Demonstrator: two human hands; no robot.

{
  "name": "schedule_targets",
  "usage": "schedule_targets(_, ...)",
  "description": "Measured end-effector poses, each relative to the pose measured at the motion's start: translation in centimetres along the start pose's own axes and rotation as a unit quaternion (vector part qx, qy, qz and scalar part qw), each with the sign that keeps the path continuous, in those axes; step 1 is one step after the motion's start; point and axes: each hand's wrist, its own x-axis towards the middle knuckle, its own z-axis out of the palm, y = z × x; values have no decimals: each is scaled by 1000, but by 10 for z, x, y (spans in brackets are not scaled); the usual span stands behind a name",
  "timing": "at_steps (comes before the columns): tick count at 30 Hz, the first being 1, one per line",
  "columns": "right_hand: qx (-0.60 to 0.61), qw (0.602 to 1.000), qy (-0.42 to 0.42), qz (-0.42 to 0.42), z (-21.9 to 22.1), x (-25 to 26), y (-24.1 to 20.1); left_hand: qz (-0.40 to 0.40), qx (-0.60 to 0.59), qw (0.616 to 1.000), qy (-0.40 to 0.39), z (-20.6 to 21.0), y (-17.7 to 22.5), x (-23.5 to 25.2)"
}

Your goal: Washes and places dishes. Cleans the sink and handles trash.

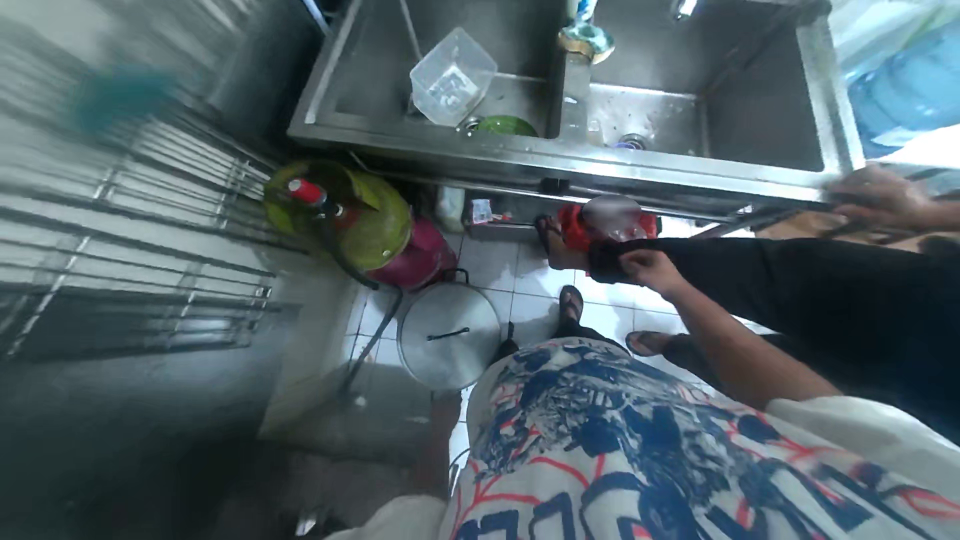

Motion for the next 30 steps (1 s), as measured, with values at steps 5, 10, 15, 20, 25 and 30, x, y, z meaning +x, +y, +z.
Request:
schedule_targets(5, 31, 997, 47, 62, 4, -25, 15, 32, -97, 995, 9, -26, 41, -2)
schedule_targets(10, 40, 989, 90, 108, 6, -53, 57, 12, -48, 998, -24, -29, 23, 15)
schedule_targets(15, 43, 980, 117, 157, -1, -90, 106, 22, 154, 984, -91, -36, 0, 7)
schedule_targets(20, 27, 959, 103, 262, 7, -121, 156, 14, 150, 986, -78, -40, -18, 18)
schedule_targets(25, 68, 924, 81, 368, 21, -144, 185, 37, 132, 988, -69, -51, 9, 24)
schedule_targets(30, 59, 926, 95, 360, 17, -143, 173, 69, 54, 995, -51, -59, 51, 22)
